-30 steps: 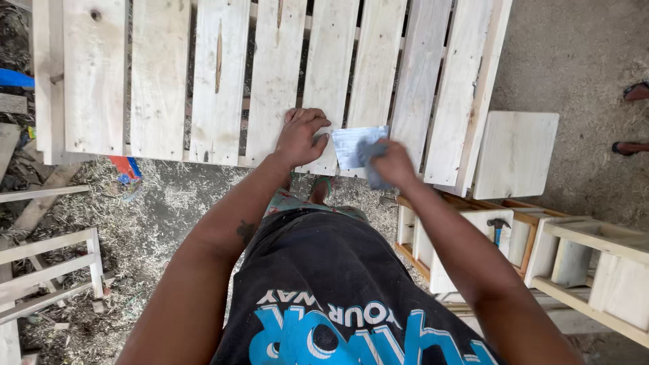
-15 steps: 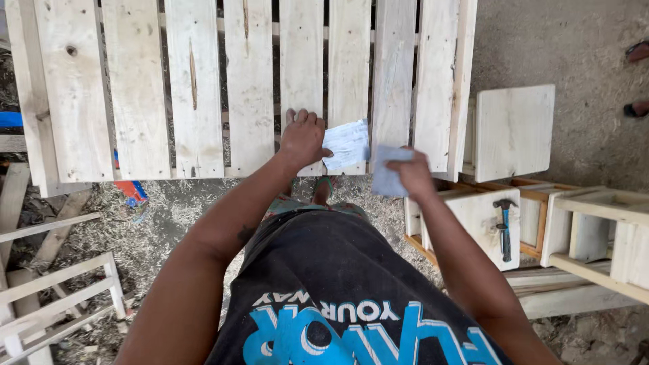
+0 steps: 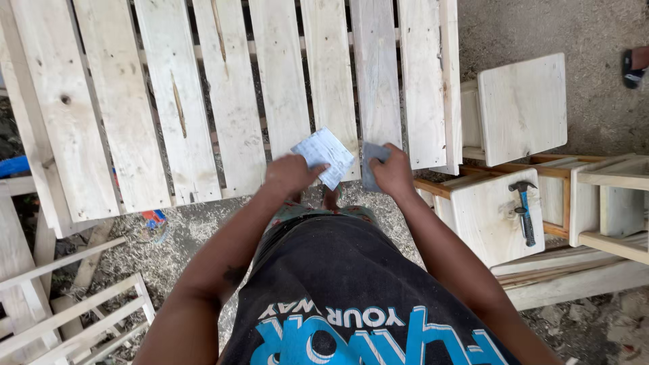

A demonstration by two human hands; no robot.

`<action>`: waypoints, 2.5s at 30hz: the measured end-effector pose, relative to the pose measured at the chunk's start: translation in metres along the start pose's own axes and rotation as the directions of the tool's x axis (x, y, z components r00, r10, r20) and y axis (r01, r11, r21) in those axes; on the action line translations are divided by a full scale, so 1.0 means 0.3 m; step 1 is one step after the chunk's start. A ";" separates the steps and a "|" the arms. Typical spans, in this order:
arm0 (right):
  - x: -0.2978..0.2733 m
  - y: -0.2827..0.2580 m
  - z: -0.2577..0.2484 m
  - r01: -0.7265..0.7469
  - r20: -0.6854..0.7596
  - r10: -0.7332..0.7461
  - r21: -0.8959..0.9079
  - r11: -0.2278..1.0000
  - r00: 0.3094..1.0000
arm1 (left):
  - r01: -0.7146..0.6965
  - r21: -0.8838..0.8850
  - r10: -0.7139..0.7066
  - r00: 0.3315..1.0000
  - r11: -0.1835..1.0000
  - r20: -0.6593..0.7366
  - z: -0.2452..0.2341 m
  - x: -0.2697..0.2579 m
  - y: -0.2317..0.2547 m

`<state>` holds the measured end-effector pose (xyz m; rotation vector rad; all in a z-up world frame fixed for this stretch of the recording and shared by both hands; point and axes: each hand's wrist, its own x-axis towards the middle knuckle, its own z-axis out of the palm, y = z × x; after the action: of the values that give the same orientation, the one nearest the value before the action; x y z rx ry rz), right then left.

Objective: The person sands the surface of a wooden pallet using a sanding block, moving back and forth along the planks. They then move to a small wooden stool and scrape a dark residue off its surface using a sanding sheet.

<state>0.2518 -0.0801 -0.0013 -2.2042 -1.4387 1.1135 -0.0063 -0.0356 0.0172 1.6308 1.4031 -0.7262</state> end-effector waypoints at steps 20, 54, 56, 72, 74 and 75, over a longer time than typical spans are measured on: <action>0.163 -0.490 0.302 0.455 0.433 -0.293 -0.338 0.824 0.852 | -0.650 -0.016 0.178 0.232 0.760 -0.956 0.129 0.142 -0.367; 0.176 -0.240 0.269 0.207 0.264 -0.133 -0.274 0.939 0.955 | -0.675 -0.023 0.156 0.203 0.737 -0.967 0.149 0.149 -0.381; 0.183 -0.195 0.188 0.112 0.184 -0.084 -0.143 0.983 0.979 | -0.669 0.005 0.172 0.184 0.743 -0.968 0.150 0.147 -0.372; -0.130 0.133 -0.113 0.100 -0.330 0.179 0.676 0.730 0.927 | -0.577 0.131 0.577 0.718 0.806 -0.390 -0.082 0.142 0.166; -0.231 0.223 -0.130 0.156 -0.428 0.232 0.697 0.700 0.873 | -0.515 0.318 0.594 0.764 0.796 -0.250 -0.065 0.138 0.205; -0.259 0.259 -0.138 0.175 -0.434 0.267 0.745 0.644 0.861 | -0.482 0.417 0.591 0.785 0.771 -0.185 -0.067 0.153 0.225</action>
<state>0.3167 -0.1767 0.0144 -1.6879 -0.5004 0.8180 0.0668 0.0032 0.0028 2.3825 0.9303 -0.3906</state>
